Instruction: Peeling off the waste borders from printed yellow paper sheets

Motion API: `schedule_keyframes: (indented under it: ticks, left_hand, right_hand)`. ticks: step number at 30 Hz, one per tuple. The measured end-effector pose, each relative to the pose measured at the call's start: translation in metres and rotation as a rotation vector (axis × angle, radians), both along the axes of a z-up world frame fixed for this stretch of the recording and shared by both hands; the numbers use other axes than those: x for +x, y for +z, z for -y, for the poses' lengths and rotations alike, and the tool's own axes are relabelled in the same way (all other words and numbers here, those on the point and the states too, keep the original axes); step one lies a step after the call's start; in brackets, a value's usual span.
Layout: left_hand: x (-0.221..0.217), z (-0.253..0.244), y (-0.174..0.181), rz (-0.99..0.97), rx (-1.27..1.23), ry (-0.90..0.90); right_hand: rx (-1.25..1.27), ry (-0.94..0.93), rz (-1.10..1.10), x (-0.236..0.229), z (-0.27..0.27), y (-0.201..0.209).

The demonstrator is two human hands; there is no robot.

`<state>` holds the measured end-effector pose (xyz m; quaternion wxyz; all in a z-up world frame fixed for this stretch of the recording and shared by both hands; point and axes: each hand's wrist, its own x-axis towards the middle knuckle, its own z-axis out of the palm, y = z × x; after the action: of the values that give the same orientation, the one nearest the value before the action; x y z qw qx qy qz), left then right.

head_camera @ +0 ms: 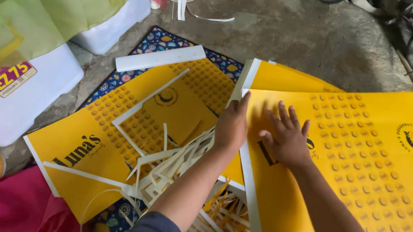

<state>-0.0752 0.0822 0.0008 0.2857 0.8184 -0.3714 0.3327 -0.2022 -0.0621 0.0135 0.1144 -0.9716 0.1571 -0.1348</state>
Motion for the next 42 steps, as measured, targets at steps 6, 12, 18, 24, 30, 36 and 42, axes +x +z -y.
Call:
schedule_keyframes:
  ticks: [6,12,18,24,30,36,42]
  left_hand:
    - [0.022,0.033,-0.002,-0.882,-0.365,0.081]
    - [0.06,0.048,-0.055,-1.04,-0.397,0.183]
    - [0.039,0.04,-0.027,-1.095,-0.412,0.215]
    - [0.045,0.039,-0.036,-1.067,-0.448,0.306]
    - [0.028,0.023,-0.007,-1.006,-0.524,0.16]
    - [0.01,-0.016,0.015,-1.174,-0.24,-0.039]
    - [-0.049,-0.043,0.046,-1.146,0.022,-0.083]
  right_hand:
    - [-0.109,-0.085,-0.268,0.007,-0.029,0.016]
    - [-0.082,-0.055,-0.322,0.006,-0.033,0.031]
    - [-0.066,-0.074,-0.366,0.006,-0.033,0.034]
    - [-0.056,-0.076,-0.377,0.008,-0.032,0.031]
    - [-0.043,-0.107,-0.357,0.007,-0.031,0.029]
    - [0.322,-0.133,0.138,0.019,0.02,-0.039]
    - [0.76,-0.183,0.37,-0.048,0.004,0.055]
